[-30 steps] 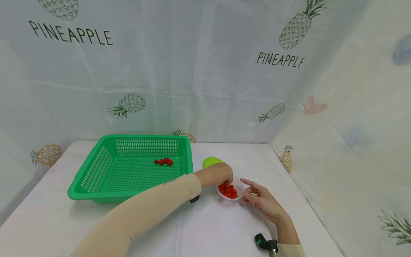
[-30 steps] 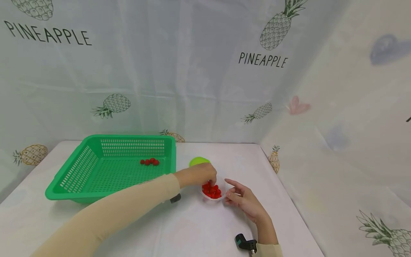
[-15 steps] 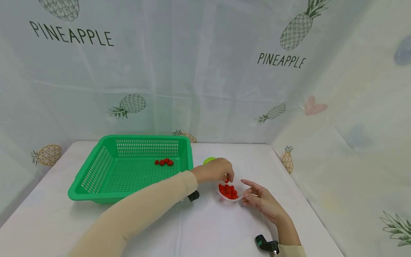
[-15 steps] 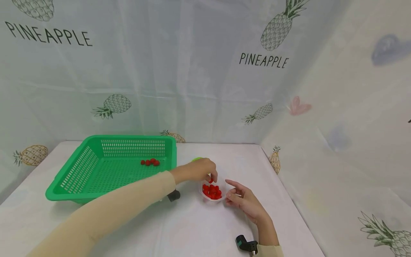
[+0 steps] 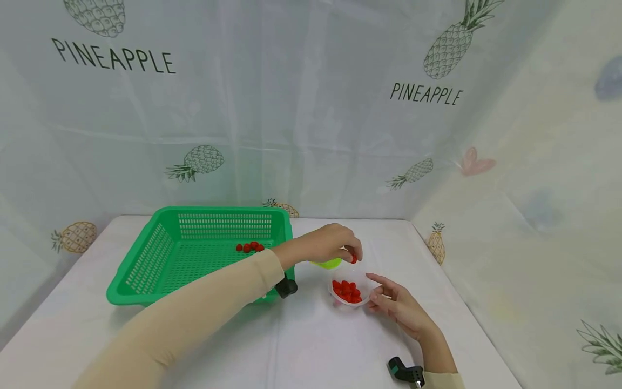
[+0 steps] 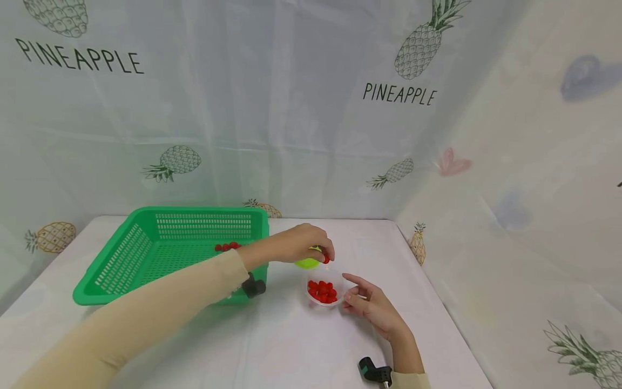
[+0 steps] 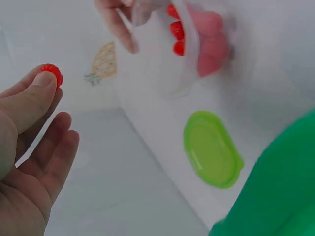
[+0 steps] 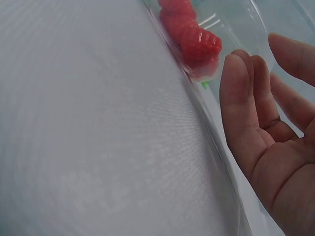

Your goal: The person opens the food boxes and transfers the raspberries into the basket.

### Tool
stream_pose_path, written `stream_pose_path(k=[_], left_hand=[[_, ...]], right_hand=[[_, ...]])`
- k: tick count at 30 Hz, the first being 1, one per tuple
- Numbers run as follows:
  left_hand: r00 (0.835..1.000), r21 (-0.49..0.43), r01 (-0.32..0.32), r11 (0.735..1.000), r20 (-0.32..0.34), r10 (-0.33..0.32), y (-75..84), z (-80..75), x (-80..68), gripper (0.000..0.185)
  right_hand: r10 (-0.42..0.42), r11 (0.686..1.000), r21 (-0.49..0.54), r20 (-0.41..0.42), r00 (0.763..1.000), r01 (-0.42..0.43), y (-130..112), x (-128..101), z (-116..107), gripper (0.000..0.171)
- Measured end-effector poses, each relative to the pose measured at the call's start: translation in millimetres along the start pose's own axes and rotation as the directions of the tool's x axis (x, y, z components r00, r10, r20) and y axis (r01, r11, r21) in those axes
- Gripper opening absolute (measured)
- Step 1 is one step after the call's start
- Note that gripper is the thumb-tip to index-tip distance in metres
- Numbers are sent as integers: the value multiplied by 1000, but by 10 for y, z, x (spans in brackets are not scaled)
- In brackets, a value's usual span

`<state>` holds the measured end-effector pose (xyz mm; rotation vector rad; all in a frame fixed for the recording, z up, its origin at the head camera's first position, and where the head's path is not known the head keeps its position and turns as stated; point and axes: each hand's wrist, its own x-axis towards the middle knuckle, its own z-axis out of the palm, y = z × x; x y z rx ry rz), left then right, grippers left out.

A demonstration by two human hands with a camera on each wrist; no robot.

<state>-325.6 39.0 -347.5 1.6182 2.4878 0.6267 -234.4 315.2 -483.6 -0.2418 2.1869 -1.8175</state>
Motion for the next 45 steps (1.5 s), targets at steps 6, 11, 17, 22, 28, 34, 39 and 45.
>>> stream_pose_path(k=[6,11,17,22,28,34,39,45], left_hand=[[999,-24,2,1000,-47,-3,33,-372,-212,14],[991,-19,59,998,-117,-61,-89,-722,-521,14],[973,-46,167,985,-155,-172,-522,-945,-973,14],[954,-31,255,966,-157,-257,-976,-929,-1307,14],[933,-15,331,943,-147,-330,-1321,-808,-1662,15],[920,-3,376,927,-119,-373,-1505,-655,-1881,15],[912,-6,404,915,-77,-403,-1605,-543,-1979,11],[889,-7,458,889,-27,-458,-1704,-403,-2025,12]], right_hand=[[17,1000,-7,-13,1000,-17,12,17,-13,65],[33,999,5,-32,999,-33,13,25,-17,66],[45,999,1,-48,998,-45,7,-2,-31,65],[54,999,-1,-54,997,-54,24,-36,-51,65],[40,999,-4,-37,999,-40,15,-37,-43,66],[45,999,6,-36,998,-45,-4,-16,-21,66],[41,999,10,-34,999,-41,-14,1,-10,66],[44,999,5,-28,999,-44,9,6,-6,68]])
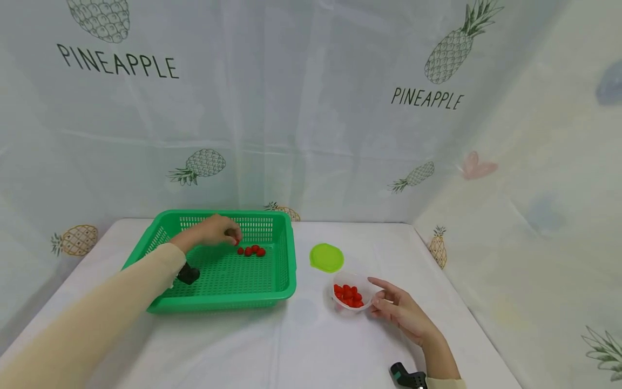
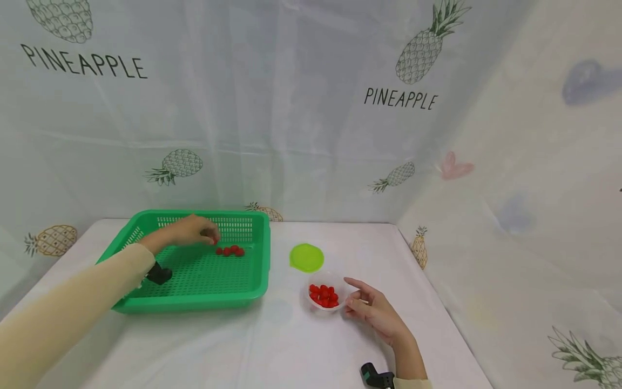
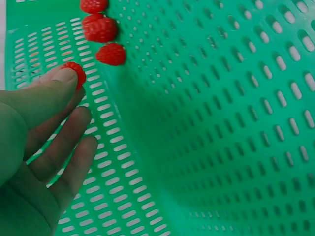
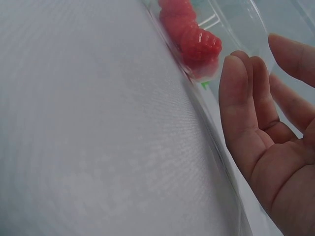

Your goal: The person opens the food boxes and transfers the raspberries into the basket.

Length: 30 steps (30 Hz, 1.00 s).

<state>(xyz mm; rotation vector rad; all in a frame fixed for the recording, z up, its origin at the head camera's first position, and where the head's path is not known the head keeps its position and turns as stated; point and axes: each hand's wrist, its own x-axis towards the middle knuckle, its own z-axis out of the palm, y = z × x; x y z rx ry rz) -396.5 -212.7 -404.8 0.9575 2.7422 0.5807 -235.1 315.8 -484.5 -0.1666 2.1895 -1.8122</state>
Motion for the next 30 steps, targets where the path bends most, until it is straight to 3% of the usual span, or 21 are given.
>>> stream_pose_path(k=[10,21,26,30], left_hand=[[998,-26,51,998,34,-50,-74,153,24,14],[997,-27,62,998,44,-61,-19,147,25,13],[1000,-43,2,999,4,-2,116,58,108,16],[999,-99,-52,994,-17,51,402,-37,180,16]], right_hand=[[-13,1000,4,10,1000,13,27,-5,5,67],[-11,1000,4,15,1000,11,19,11,7,66],[-15,1000,2,14,1000,15,-5,7,-2,66],[-20,1000,-10,13,1000,20,-8,1,-9,66]])
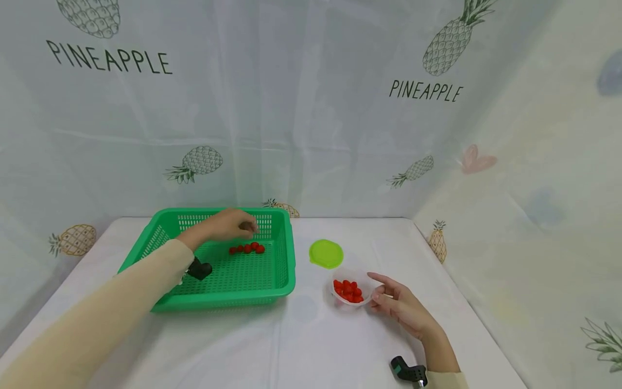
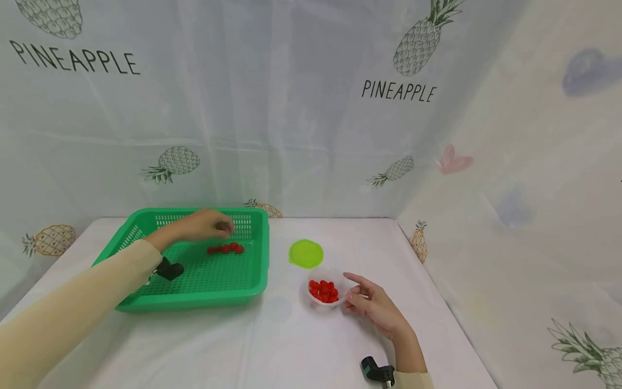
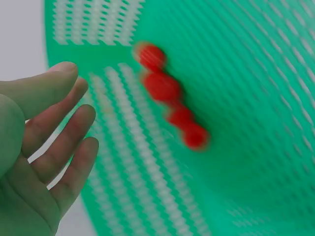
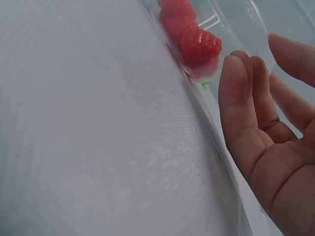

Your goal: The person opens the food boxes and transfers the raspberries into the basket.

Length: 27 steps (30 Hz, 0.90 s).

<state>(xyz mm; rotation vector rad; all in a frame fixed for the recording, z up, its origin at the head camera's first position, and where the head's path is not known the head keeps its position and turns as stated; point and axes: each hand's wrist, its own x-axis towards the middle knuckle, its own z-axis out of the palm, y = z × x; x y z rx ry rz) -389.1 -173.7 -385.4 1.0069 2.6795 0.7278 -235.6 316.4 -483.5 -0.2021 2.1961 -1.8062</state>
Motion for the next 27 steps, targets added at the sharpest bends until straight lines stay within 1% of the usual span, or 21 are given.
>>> stream_pose_path(k=[2,5,8,10,14,18,25,27], left_hand=[[1000,-9,-25,1000,-2,25,200,-26,42,16],[995,7,-96,995,8,96,503,-38,107,16],[987,32,-159,987,17,158,748,1,186,16],[982,27,-186,982,23,186,888,44,240,16],[971,21,-236,972,32,235,1114,150,362,18],[961,30,-273,961,54,272,1296,296,475,19],[954,12,-290,957,79,288,1589,594,635,20],[955,7,-283,959,97,282,1662,672,681,19]], right_hand=[[4,1000,3,-5,1000,-4,-7,-2,-2,66],[5,1000,9,-1,1000,-5,-9,-2,-1,66],[9,1000,24,-2,1000,-9,-2,4,4,67],[10,999,31,-2,1000,-10,4,10,4,67],[0,1000,26,9,1000,0,15,29,-2,67],[4,1000,26,7,1000,-4,22,35,17,68],[14,1000,19,-11,1000,-14,20,16,30,67],[11,1000,15,-15,1000,-10,15,10,25,66]])
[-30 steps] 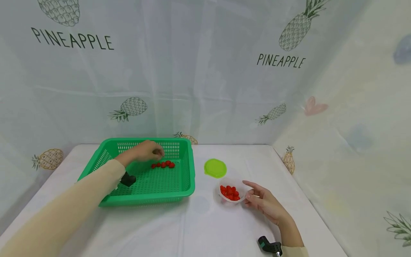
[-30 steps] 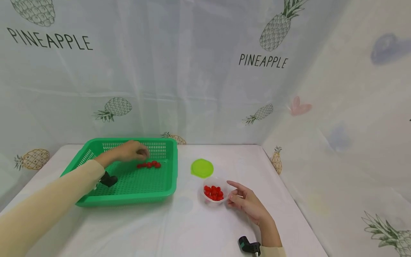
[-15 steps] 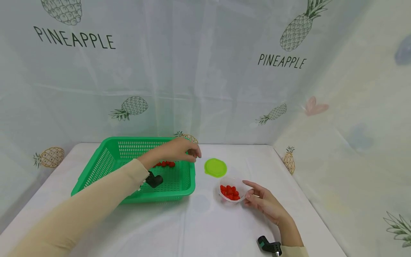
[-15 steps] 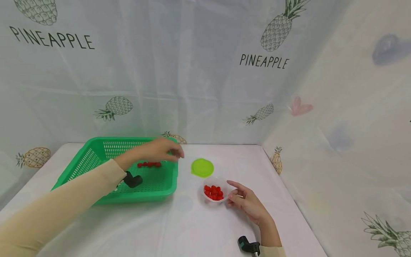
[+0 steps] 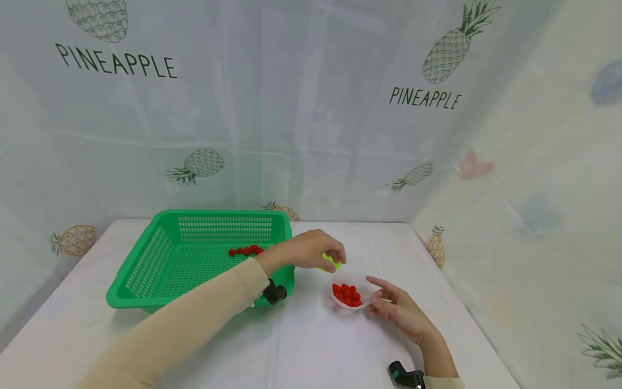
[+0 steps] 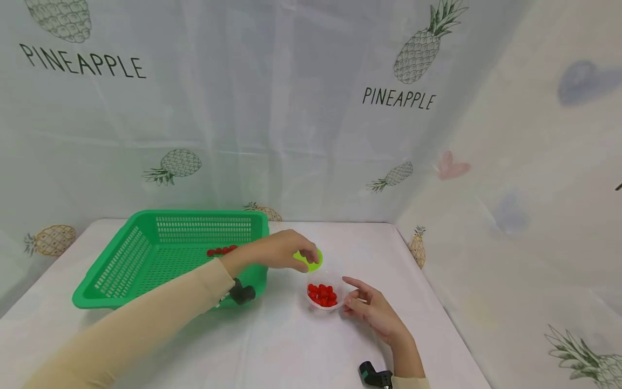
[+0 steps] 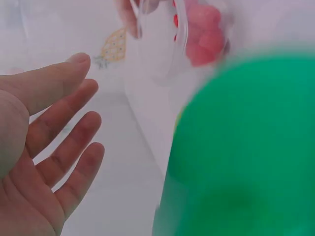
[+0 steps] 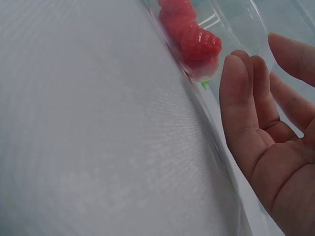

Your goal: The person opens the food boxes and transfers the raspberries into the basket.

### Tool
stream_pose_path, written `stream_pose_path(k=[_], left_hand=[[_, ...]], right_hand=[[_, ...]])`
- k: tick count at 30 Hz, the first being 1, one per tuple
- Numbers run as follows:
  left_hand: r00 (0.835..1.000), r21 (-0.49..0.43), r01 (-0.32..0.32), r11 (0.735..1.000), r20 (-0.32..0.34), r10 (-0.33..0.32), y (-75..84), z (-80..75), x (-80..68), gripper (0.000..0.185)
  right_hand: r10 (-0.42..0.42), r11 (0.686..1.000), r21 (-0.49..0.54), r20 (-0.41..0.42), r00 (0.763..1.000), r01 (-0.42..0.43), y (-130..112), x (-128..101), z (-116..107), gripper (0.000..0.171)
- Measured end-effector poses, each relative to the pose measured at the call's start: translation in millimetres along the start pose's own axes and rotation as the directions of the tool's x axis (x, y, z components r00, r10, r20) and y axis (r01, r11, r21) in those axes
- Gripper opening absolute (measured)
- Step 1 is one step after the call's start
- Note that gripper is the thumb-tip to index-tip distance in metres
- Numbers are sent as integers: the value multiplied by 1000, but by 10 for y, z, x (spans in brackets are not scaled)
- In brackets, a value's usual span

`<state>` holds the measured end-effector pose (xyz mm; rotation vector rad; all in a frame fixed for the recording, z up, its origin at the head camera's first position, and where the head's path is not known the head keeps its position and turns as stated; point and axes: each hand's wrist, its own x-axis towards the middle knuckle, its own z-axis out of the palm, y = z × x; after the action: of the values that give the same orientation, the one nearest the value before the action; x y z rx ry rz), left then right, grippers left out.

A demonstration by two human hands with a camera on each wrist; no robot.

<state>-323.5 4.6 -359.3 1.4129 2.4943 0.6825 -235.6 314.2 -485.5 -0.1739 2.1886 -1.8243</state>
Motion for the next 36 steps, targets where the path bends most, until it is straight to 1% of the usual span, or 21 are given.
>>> stream_pose_path(k=[3,7,11,16,21,23,27,36], left_hand=[[999,-10,16,1000,28,-16,32,118,97,19],[998,-18,37,999,50,-36,31,242,189,19],[997,-15,51,999,64,-50,35,314,245,20],[995,18,65,998,78,-67,34,402,313,21],[993,43,85,996,77,-88,32,534,371,19],[993,58,90,994,74,-95,29,581,383,19],[991,83,107,991,73,-113,28,635,390,19],[985,75,152,985,75,-158,38,681,423,18]], right_hand=[[2,1000,0,1,1000,-2,17,-3,-2,66],[-1,1000,-3,21,1000,2,41,4,-3,65],[-12,1000,-9,24,1000,12,33,12,-1,65],[-26,1000,-14,26,999,26,8,4,-4,65],[-30,1000,-3,30,999,30,4,-20,-10,66],[-23,1000,6,19,1000,23,6,-20,-7,66],[-15,1000,3,18,1000,15,15,-5,-4,67],[-9,1000,0,14,1000,9,5,1,-13,66]])
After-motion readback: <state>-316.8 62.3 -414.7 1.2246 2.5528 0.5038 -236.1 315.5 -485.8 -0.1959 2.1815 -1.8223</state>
